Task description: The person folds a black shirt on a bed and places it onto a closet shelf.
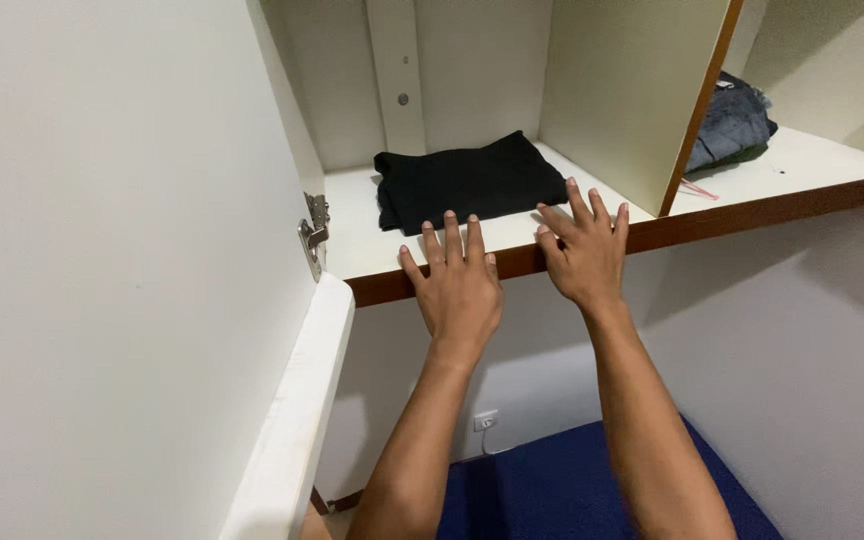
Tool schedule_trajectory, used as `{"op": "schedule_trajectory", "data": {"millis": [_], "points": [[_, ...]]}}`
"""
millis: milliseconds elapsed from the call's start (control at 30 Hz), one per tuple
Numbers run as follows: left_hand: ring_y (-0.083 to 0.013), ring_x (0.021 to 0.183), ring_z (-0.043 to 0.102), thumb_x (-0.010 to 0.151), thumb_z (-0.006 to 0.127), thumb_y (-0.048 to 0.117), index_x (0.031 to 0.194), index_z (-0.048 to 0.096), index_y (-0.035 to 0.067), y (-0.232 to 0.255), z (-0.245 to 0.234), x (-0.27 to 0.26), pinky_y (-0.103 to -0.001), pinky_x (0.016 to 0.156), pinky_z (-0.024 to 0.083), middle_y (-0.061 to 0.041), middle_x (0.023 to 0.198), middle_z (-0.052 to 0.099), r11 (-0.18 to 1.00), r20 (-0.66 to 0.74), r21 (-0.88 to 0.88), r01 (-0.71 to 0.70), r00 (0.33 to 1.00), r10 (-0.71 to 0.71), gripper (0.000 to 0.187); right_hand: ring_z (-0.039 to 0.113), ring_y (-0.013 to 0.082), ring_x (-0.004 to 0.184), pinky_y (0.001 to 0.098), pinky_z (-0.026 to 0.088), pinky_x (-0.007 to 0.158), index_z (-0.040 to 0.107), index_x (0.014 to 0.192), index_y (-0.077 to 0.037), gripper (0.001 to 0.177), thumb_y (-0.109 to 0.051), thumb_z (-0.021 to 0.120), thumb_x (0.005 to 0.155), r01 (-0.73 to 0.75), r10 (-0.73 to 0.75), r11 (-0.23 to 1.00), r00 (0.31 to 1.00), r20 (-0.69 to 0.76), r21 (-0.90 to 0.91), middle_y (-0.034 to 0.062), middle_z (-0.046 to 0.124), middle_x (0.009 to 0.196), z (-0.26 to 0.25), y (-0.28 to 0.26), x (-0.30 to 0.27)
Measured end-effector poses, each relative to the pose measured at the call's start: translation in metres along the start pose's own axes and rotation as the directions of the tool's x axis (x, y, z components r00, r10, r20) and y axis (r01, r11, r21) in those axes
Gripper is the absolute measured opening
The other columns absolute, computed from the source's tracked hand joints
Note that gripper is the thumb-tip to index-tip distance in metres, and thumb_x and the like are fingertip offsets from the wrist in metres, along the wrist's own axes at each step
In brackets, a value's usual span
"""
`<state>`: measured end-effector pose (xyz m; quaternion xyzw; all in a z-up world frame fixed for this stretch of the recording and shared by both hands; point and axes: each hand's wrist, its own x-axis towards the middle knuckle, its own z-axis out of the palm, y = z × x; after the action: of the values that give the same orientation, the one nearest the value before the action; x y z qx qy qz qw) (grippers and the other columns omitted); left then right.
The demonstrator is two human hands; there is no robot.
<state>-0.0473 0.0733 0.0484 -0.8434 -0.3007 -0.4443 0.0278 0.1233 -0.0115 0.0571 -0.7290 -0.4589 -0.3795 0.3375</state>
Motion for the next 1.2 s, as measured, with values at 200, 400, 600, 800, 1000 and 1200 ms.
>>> {"op": "schedule_trajectory", "data": {"millis": [200,400,600,800,1000,1200], "points": [[-0.0384,0.149,0.023,0.102,0.041,0.036,0.152,0.041,0.014,-0.001,0.001,-0.002,-0.068,0.117,0.007,-0.017,0.158,0.035,0.999,-0.002,-0.026,-0.019,1.000,0.019,0.055,0.029,0.0387,0.149,0.0652,0.003,0.119,0.073,0.129,-0.027,0.042,-0.046,0.051,0.099,-0.039,0.040,0.998,0.999,0.027,-0.053,0.0124,0.040,0.162,0.007,0.004,0.002],[-0.0359,0.152,0.021,0.102,0.044,0.033,0.156,0.038,0.015,-0.005,0.001,-0.008,-0.066,0.119,0.009,-0.014,0.162,0.032,0.999,0.035,-0.029,-0.016,0.999,0.017,0.058,0.028,0.0370,0.154,0.0654,0.004,0.124,0.069,0.136,-0.029,0.046,-0.049,0.047,0.101,-0.089,0.091,0.995,0.995,0.041,-0.045,0.0097,0.038,0.166,0.008,0.005,-0.003],[-0.0325,0.154,0.017,0.097,0.051,0.035,0.156,0.037,0.018,-0.030,-0.008,-0.021,-0.057,0.122,0.012,-0.015,0.166,0.024,0.981,0.008,0.002,-0.196,0.980,0.196,0.063,0.014,0.0410,0.155,0.0687,0.001,0.119,0.059,0.144,-0.033,0.052,-0.054,0.037,0.103,-0.141,0.154,0.981,0.984,0.092,-0.132,0.0110,0.024,0.168,0.004,-0.003,-0.003],[-0.0313,0.155,0.013,0.092,0.056,0.037,0.157,0.033,0.014,-0.026,-0.024,-0.024,-0.054,0.123,0.007,-0.016,0.167,0.019,0.987,0.164,-0.082,-0.140,0.975,0.152,0.072,0.007,0.0413,0.155,0.0695,0.003,0.119,0.037,0.157,-0.041,0.059,-0.062,0.027,0.103,-0.240,0.297,0.942,0.922,0.249,-0.236,0.0073,0.011,0.170,-0.026,-0.026,-0.021],[-0.0340,0.151,0.017,0.091,0.055,0.036,0.156,0.036,0.014,-0.024,-0.038,-0.028,-0.056,0.122,0.008,-0.014,0.163,0.026,0.982,0.236,-0.042,-0.183,0.953,0.188,0.071,0.012,0.0386,0.155,0.0694,0.008,0.119,0.038,0.156,-0.037,0.060,-0.062,0.038,0.100,-0.151,0.250,0.920,0.937,0.243,-0.363,0.0091,0.013,0.169,-0.072,-0.038,-0.072],[-0.0363,0.152,0.027,0.099,0.053,0.034,0.152,0.049,0.013,0.005,-0.045,-0.088,-0.060,0.124,0.012,-0.016,0.159,0.040,0.957,0.099,-0.208,-0.204,0.969,0.228,0.057,0.019,0.0405,0.154,0.0680,0.015,0.119,0.046,0.154,-0.033,0.058,-0.050,0.049,0.098,-0.161,0.255,0.903,0.947,0.195,-0.399,0.0108,0.021,0.169,-0.126,-0.038,-0.131]]}}
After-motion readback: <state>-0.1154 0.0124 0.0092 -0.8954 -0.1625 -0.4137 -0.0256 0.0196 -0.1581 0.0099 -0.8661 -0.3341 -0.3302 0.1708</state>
